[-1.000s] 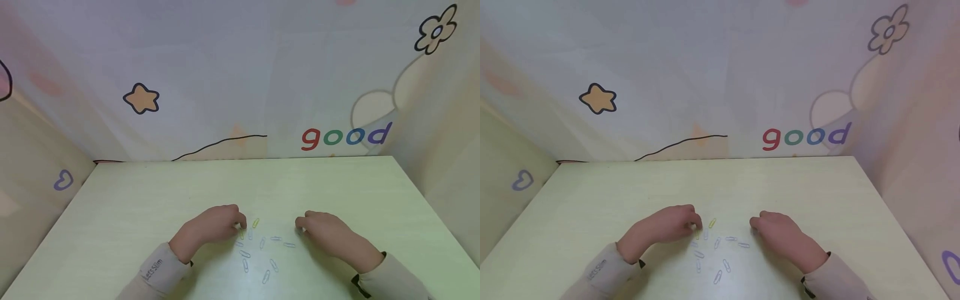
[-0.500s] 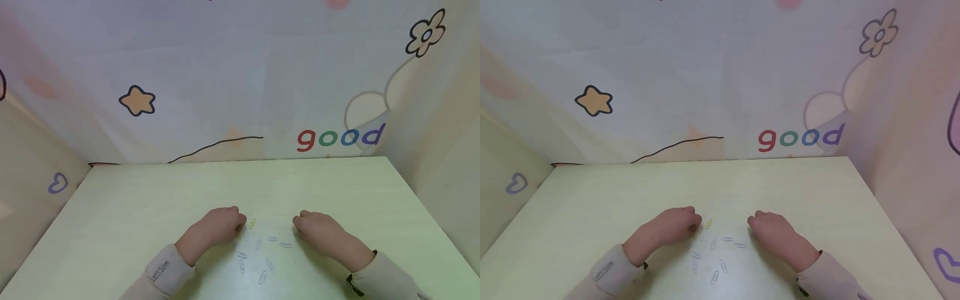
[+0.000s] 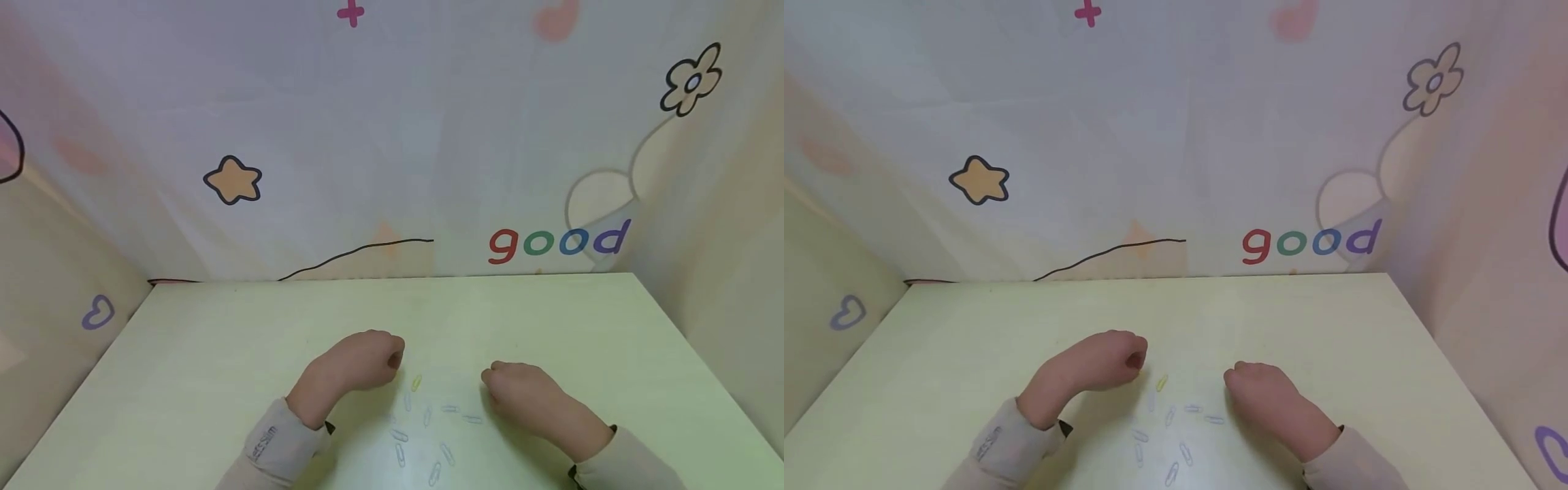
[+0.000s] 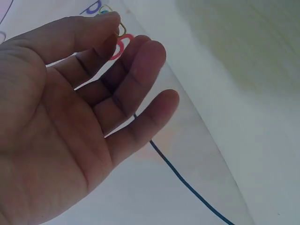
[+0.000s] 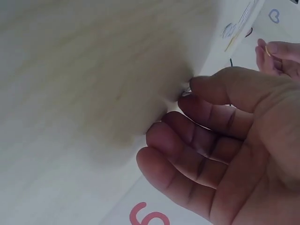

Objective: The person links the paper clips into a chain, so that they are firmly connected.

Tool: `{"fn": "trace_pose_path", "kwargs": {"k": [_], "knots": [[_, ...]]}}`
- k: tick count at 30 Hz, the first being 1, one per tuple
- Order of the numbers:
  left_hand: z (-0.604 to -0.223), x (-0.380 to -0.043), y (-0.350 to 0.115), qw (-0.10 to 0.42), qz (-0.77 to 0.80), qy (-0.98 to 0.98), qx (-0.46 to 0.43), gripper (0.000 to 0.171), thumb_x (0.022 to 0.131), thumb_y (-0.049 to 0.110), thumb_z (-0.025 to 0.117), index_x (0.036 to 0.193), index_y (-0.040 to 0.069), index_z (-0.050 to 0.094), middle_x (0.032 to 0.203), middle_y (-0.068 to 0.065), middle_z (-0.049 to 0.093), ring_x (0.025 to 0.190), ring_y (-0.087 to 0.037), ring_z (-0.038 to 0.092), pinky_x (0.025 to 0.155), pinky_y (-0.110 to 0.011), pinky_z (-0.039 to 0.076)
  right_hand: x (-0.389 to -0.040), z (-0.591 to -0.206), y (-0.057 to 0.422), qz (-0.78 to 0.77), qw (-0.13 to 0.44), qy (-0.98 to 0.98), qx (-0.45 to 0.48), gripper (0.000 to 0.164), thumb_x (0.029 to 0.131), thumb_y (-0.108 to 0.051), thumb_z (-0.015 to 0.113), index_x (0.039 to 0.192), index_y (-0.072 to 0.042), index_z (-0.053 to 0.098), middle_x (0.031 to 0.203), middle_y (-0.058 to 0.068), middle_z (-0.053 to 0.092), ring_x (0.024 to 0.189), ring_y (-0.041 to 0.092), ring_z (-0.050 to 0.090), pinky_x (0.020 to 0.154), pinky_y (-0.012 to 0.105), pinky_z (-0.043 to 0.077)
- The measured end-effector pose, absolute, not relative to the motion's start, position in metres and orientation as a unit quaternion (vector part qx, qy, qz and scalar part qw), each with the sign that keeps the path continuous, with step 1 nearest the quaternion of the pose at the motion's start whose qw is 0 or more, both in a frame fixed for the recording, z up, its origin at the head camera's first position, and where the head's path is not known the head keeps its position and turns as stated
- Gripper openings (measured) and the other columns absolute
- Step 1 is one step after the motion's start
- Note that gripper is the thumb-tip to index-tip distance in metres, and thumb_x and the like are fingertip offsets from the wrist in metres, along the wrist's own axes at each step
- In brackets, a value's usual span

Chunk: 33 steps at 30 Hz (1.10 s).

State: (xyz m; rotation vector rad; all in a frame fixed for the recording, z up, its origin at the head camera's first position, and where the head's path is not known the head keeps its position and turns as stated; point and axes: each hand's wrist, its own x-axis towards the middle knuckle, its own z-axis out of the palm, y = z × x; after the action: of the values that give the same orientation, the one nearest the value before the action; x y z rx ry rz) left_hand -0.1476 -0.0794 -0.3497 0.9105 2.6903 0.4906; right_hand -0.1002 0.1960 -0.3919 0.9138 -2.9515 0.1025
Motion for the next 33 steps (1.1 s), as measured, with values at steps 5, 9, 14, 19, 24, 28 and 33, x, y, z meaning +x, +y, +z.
{"fn": "trace_pose_path", "kwargs": {"k": [5,9,14,19,24,28,33], "knots": [[-0.346,-0.153,-0.091,0.144,0.25,0.908,0.305,0.018,0.089,-0.001,0.055,0.079,0.014,0.056,0.073,0.005,0.053,0.061,-0.01,0.042,0.057,-0.026,0.036,-0.107,-0.383,0.196,0.068,-0.004,-0.953,0.296,0.029,0.085,0.003,0.066,0.07,-0.014,0.048,0.064,-0.005,0.039,0.058,0.01,0.036,0.052,0.029,0.037],[-0.341,-0.156,-0.097,0.154,0.306,0.887,0.31,0.015,0.089,0.002,0.057,0.079,0.014,0.057,0.071,0.007,0.05,0.062,-0.008,0.041,0.058,-0.026,0.036,-0.115,-0.364,0.194,0.183,-0.04,-0.94,0.286,0.029,0.092,-0.001,0.062,0.072,-0.018,0.05,0.062,-0.01,0.038,0.057,0.005,0.035,0.053,0.025,0.034],[-0.335,-0.154,-0.098,0.141,0.353,0.868,0.319,0.012,0.087,0.005,0.056,0.08,0.015,0.056,0.069,0.009,0.049,0.062,-0.006,0.042,0.058,-0.024,0.038,-0.115,-0.339,0.18,0.366,-0.077,-0.89,0.262,0.019,0.102,-0.011,0.057,0.085,-0.018,0.057,0.068,-0.008,0.05,0.062,0.008,0.051,0.056,0.026,0.043],[-0.329,-0.149,-0.097,0.116,0.383,0.854,0.334,0.015,0.088,0.005,0.054,0.079,0.017,0.055,0.066,0.01,0.049,0.06,-0.005,0.042,0.057,-0.023,0.037,-0.107,-0.326,0.159,0.454,-0.041,-0.852,0.258,0.011,0.104,-0.015,0.059,0.092,-0.017,0.061,0.078,-0.003,0.059,0.071,0.017,0.063,0.061,0.03,0.051],[-0.325,-0.143,-0.092,0.088,0.4,0.841,0.355,0.023,0.092,0.006,0.053,0.073,0.019,0.054,0.063,0.011,0.043,0.058,-0.004,0.038,0.056,-0.022,0.033,-0.094,-0.322,0.15,0.516,-0.003,-0.82,0.247,0.009,0.103,-0.012,0.06,0.095,-0.014,0.064,0.084,0.001,0.061,0.072,0.019,0.065,0.068,0.032,0.056],[-0.322,-0.137,-0.086,0.04,0.387,0.838,0.383,0.027,0.096,0.009,0.057,0.072,0.021,0.052,0.063,0.011,0.04,0.058,-0.004,0.036,0.055,-0.022,0.031,-0.089,-0.321,0.148,0.591,-0.018,-0.773,0.229,0.009,0.103,-0.01,0.058,0.097,-0.006,0.062,0.084,0.01,0.06,0.069,0.026,0.066,0.068,0.036,0.059],[-0.319,-0.129,-0.081,-0.049,0.336,0.843,0.418,0.023,0.095,0.01,0.062,0.077,0.022,0.056,0.068,0.013,0.043,0.06,-0.001,0.039,0.055,-0.019,0.035,-0.089,-0.32,0.148,0.638,-0.039,-0.732,0.235,0.016,0.107,-0.012,0.052,0.097,0.0,0.056,0.082,0.019,0.059,0.062,0.029,0.065,0.062,0.04,0.059]]}}
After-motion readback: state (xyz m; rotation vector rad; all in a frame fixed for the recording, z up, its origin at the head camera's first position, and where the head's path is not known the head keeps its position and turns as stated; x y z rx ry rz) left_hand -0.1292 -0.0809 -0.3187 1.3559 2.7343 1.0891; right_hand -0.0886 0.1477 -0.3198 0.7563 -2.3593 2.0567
